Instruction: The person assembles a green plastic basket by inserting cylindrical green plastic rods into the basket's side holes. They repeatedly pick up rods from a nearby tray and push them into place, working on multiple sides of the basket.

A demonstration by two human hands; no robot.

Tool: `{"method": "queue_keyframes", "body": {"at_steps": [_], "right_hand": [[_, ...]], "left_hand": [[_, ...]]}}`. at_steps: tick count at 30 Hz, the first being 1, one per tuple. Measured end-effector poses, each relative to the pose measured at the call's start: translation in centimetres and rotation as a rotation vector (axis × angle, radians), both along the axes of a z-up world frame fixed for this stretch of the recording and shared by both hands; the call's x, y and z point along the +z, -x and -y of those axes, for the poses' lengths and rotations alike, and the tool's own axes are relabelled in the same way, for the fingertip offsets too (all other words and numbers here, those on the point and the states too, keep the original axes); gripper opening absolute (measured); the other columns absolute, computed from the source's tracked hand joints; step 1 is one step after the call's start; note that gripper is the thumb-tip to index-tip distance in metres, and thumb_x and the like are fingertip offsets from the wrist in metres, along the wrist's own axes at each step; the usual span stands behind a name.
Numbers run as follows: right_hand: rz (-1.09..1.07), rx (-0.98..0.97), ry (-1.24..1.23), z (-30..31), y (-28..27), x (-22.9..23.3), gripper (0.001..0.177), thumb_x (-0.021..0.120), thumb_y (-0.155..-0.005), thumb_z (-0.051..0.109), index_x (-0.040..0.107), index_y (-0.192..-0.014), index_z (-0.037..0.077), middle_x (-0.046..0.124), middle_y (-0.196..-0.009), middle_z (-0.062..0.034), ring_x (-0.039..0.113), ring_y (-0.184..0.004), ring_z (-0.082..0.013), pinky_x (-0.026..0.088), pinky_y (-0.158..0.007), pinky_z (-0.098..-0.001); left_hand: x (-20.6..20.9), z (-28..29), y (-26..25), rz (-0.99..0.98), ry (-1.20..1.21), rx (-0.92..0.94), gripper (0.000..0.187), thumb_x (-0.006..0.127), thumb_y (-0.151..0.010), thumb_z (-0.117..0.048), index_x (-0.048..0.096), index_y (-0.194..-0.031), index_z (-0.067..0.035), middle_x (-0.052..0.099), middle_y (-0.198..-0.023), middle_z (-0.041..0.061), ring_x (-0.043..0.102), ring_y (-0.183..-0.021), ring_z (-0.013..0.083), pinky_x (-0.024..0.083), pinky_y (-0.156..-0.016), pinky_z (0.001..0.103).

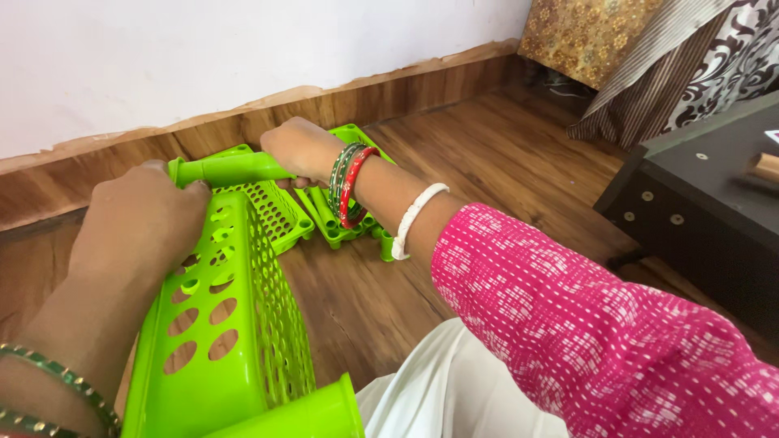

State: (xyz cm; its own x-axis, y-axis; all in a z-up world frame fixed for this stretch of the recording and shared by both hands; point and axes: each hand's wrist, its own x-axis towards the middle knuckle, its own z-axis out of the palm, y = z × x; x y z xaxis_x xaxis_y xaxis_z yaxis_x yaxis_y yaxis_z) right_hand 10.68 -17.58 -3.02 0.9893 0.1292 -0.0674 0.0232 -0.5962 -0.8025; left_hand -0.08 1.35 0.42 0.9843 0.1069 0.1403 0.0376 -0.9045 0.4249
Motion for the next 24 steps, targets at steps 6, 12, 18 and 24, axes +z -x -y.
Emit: {"method": "queue_keyframes", "body": {"at_steps": [6, 12, 18, 24], "right_hand": [[0.922, -0.157, 0.143, -0.3, 6.1, -2.1, 0.052, 0.049, -0.106, 0.049, 0.065, -0.083, 0.005, 0.067, -0.075, -0.0138, 0.064, -0.071, -0.0350, 0.049, -0.065, -0.0487], [1.302, 0.011, 0.182, 0.1, 6.6, -2.6, 0.039, 0.052, -0.107, 0.038, 0.060, -0.088, 0.005, 0.066, -0.082, -0.0147, 0.066, -0.081, -0.0369, 0.050, -0.069, -0.0480], [1.112, -0.079, 0.177, -1.4, 5.0, -2.7, 0.040, 0.047, -0.109, 0.032, 0.062, -0.082, 0.007, 0.066, -0.072, -0.0145, 0.065, -0.071, -0.0362, 0.050, -0.066, -0.0496], [0.818, -0.086, 0.195, -1.4, 4.3, -1.7, 0.052, 0.039, -0.104, 0.039, 0.067, -0.077, 0.006, 0.069, -0.075, -0.0195, 0.067, -0.073, -0.0421, 0.051, -0.072, -0.0548]], "left_hand": [[0.7, 0.3, 0.7, -0.006, -0.023, -0.008, 0.043, 0.057, -0.101, -0.035, 0.066, -0.125, -0.001, 0.075, -0.102, 0.028, 0.073, -0.094, 0.0423, 0.056, -0.086, 0.052], [1.7, 0.2, 1.5, -0.066, -0.012, 0.023, 0.043, 0.055, -0.102, -0.034, 0.064, -0.123, 0.002, 0.074, -0.098, 0.028, 0.076, -0.087, 0.0410, 0.058, -0.083, 0.050], [1.4, 0.0, 1.3, -0.061, -0.107, 0.023, 0.045, 0.051, -0.102, -0.035, 0.064, -0.121, 0.004, 0.075, -0.093, 0.029, 0.075, -0.087, 0.0422, 0.056, -0.085, 0.051], [0.9, -0.4, 0.5, -0.057, -0.158, 0.028, 0.044, 0.054, -0.101, -0.034, 0.064, -0.124, 0.003, 0.073, -0.099, 0.028, 0.069, -0.098, 0.0432, 0.052, -0.091, 0.051]]}}
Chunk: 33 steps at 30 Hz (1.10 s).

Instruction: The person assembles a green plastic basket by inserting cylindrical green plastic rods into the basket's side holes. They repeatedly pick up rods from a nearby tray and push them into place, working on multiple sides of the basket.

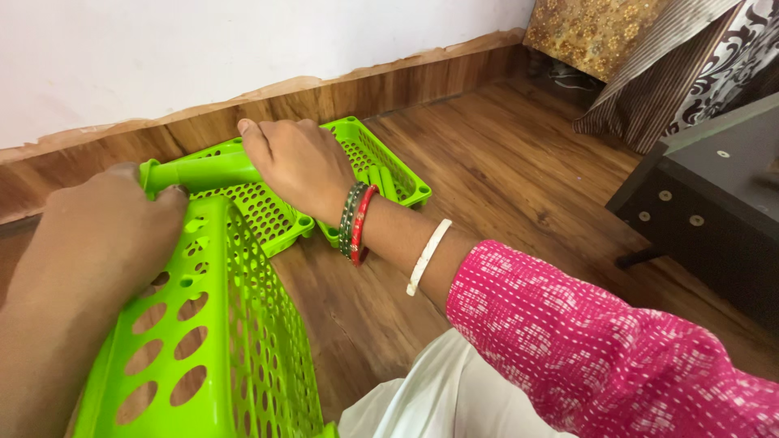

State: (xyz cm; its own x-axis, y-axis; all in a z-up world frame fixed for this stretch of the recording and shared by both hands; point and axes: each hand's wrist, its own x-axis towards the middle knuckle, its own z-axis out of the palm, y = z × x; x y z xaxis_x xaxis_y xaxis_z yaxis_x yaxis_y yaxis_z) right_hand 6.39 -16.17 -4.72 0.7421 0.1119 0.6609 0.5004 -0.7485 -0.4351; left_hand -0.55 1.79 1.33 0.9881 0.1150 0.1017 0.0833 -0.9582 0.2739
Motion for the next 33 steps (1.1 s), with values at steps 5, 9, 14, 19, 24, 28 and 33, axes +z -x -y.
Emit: {"method": "queue_keyframes", "body": {"at_steps": [5, 9, 14, 19, 24, 28, 33], "right_hand": [[-0.257, -0.041, -0.075, -0.3, -2.2, 0.0, 0.050, 0.044, -0.095, 0.041, 0.073, -0.077, 0.004, 0.072, -0.084, -0.0251, 0.070, -0.081, -0.0444, 0.053, -0.080, -0.0552], [-0.341, -0.015, -0.148, -0.4, -3.5, -0.3, 0.054, 0.046, -0.093, 0.042, 0.071, -0.077, -0.002, 0.073, -0.082, -0.0289, 0.072, -0.083, -0.0450, 0.053, -0.085, -0.0535], [-0.465, 0.203, -0.510, 0.1, -0.8, -0.6, 0.057, 0.055, -0.093, 0.054, 0.066, -0.078, 0.000, 0.068, -0.073, -0.0114, 0.067, -0.068, -0.0247, 0.057, -0.068, -0.0401], [-0.453, 0.333, -0.734, -0.1, 4.5, 1.3, 0.049, 0.069, -0.089, 0.053, 0.064, -0.084, 0.005, 0.063, -0.070, -0.0017, 0.057, -0.060, -0.0097, 0.048, -0.055, -0.0263], [-0.297, 0.491, -0.725, -1.4, 9.0, 4.7, 0.044, 0.077, -0.085, 0.043, 0.068, -0.093, 0.001, 0.065, -0.073, -0.0003, 0.060, -0.063, -0.0057, 0.052, -0.058, -0.0220], [-0.193, 0.465, -0.547, -2.7, 12.4, 5.7, 0.046, 0.077, -0.086, 0.041, 0.075, -0.107, 0.000, 0.067, -0.078, 0.0020, 0.060, -0.067, -0.0049, 0.049, -0.059, -0.0236], [-0.150, 0.570, -0.502, -4.9, 14.7, 5.5, 0.053, 0.077, -0.089, 0.040, 0.070, -0.127, 0.002, 0.077, -0.100, 0.0001, 0.072, -0.088, -0.0064, 0.060, -0.078, -0.0239]], "left_hand": [[-0.8, -0.8, -0.6, 0.033, 0.054, -0.024, 0.045, 0.056, -0.101, -0.035, 0.067, -0.121, 0.004, 0.075, -0.098, 0.029, 0.073, -0.093, 0.0441, 0.055, -0.089, 0.052], [-1.3, -1.5, -0.9, -0.002, 0.207, 0.013, 0.041, 0.053, -0.103, -0.033, 0.065, -0.122, 0.001, 0.075, -0.096, 0.030, 0.078, -0.084, 0.0459, 0.058, -0.083, 0.054], [-1.7, -1.5, -0.7, 0.104, 0.115, -0.093, 0.035, 0.055, -0.102, -0.030, 0.071, -0.122, -0.005, 0.074, -0.100, 0.027, 0.071, -0.096, 0.0433, 0.053, -0.089, 0.054], [-1.2, -3.1, 0.4, 0.159, 0.261, -0.101, 0.036, 0.059, -0.101, -0.031, 0.071, -0.127, -0.010, 0.074, -0.096, 0.021, 0.073, -0.084, 0.0344, 0.055, -0.080, 0.049], [0.1, -5.9, 1.8, 0.211, 0.328, -0.171, 0.033, 0.056, -0.109, -0.027, 0.072, -0.123, -0.002, 0.075, -0.084, 0.016, 0.067, -0.066, 0.0237, 0.053, -0.063, 0.040], [0.2, -7.8, 2.1, 0.158, 0.645, -0.164, 0.034, 0.055, -0.112, -0.025, 0.067, -0.138, -0.007, 0.073, -0.090, 0.012, 0.062, -0.063, 0.0199, 0.049, -0.053, 0.036], [-0.8, -10.8, 2.3, 0.193, 0.973, -0.288, 0.033, 0.052, -0.105, -0.016, 0.063, -0.132, -0.001, 0.072, -0.096, 0.004, 0.064, -0.073, 0.0064, 0.051, -0.061, 0.022]]}}
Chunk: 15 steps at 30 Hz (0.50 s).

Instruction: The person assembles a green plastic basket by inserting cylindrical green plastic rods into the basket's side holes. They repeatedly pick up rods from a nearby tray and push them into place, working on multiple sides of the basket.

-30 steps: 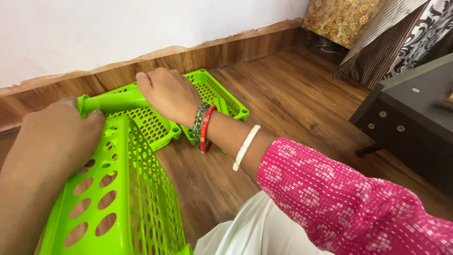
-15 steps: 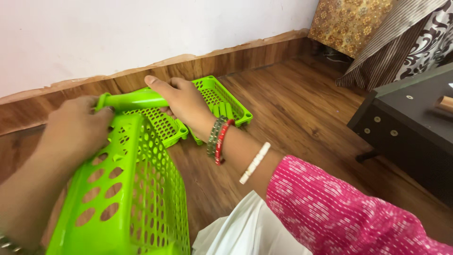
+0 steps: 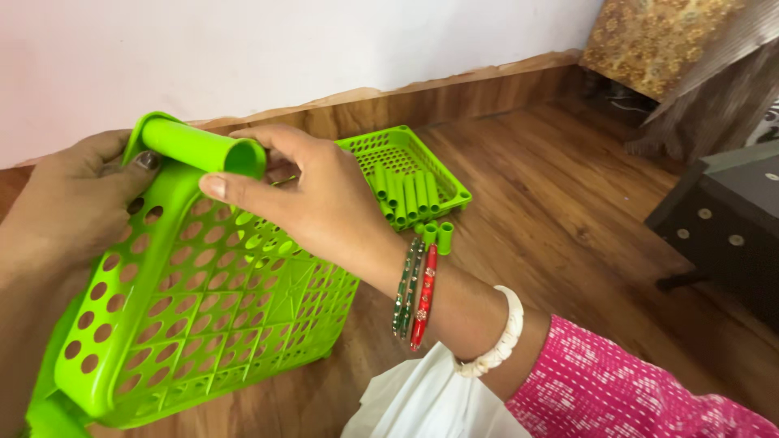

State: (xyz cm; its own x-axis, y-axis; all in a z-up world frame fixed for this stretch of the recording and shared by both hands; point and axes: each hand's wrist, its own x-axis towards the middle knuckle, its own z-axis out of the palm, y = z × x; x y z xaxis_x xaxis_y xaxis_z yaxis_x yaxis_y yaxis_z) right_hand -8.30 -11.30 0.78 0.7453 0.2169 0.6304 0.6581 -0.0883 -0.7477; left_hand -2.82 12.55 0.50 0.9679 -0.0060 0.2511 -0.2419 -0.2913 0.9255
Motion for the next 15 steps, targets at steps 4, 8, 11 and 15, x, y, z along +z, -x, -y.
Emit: {"method": "queue_keyframes", "body": {"at_steps": [4, 8, 11, 15], "right_hand": [[0.067, -0.011, 0.106, -0.7, -0.1, -1.6, 0.059, 0.077, -0.088, 0.037, 0.065, -0.137, 0.005, 0.076, -0.118, -0.0053, 0.073, -0.104, -0.0130, 0.060, -0.088, -0.0280], [0.218, -0.142, 0.278, -0.3, -1.7, -4.7, 0.072, 0.082, -0.086, 0.037, 0.055, -0.145, 0.006, 0.065, -0.138, -0.0144, 0.062, -0.127, -0.0281, 0.051, -0.105, -0.0383], [0.200, -0.161, 0.432, 1.1, -3.7, -7.4, 0.086, 0.084, -0.081, 0.042, 0.048, -0.151, 0.007, 0.057, -0.147, -0.0180, 0.054, -0.137, -0.0343, 0.043, -0.114, -0.0421], [-0.105, -0.099, 0.595, 3.1, -6.1, -11.2, 0.108, 0.085, -0.064, 0.057, 0.044, -0.152, 0.010, 0.057, -0.146, -0.0144, 0.054, -0.136, -0.0313, 0.041, -0.114, -0.0429]], "left_hand": [[-0.9, -2.1, 0.1, 0.098, -0.077, 0.026, 0.033, 0.053, -0.107, -0.010, 0.063, -0.136, 0.001, 0.071, -0.099, 0.007, 0.062, -0.072, 0.0108, 0.049, -0.057, 0.027], [-1.8, -3.9, 0.9, 0.083, -0.057, 0.060, 0.031, 0.054, -0.111, -0.011, 0.066, -0.138, -0.003, 0.070, -0.100, 0.008, 0.063, -0.073, 0.0123, 0.050, -0.057, 0.026], [-2.2, -5.1, 1.5, 0.087, 0.000, 0.023, 0.037, 0.054, -0.111, -0.017, 0.065, -0.144, -0.004, 0.067, -0.110, 0.014, 0.060, -0.082, 0.0197, 0.049, -0.065, 0.033], [-3.4, -5.4, 1.8, 0.098, 0.010, 0.069, 0.043, 0.051, -0.109, -0.025, 0.060, -0.146, -0.004, 0.063, -0.117, 0.014, 0.055, -0.092, 0.0227, 0.044, -0.072, 0.037]]}}
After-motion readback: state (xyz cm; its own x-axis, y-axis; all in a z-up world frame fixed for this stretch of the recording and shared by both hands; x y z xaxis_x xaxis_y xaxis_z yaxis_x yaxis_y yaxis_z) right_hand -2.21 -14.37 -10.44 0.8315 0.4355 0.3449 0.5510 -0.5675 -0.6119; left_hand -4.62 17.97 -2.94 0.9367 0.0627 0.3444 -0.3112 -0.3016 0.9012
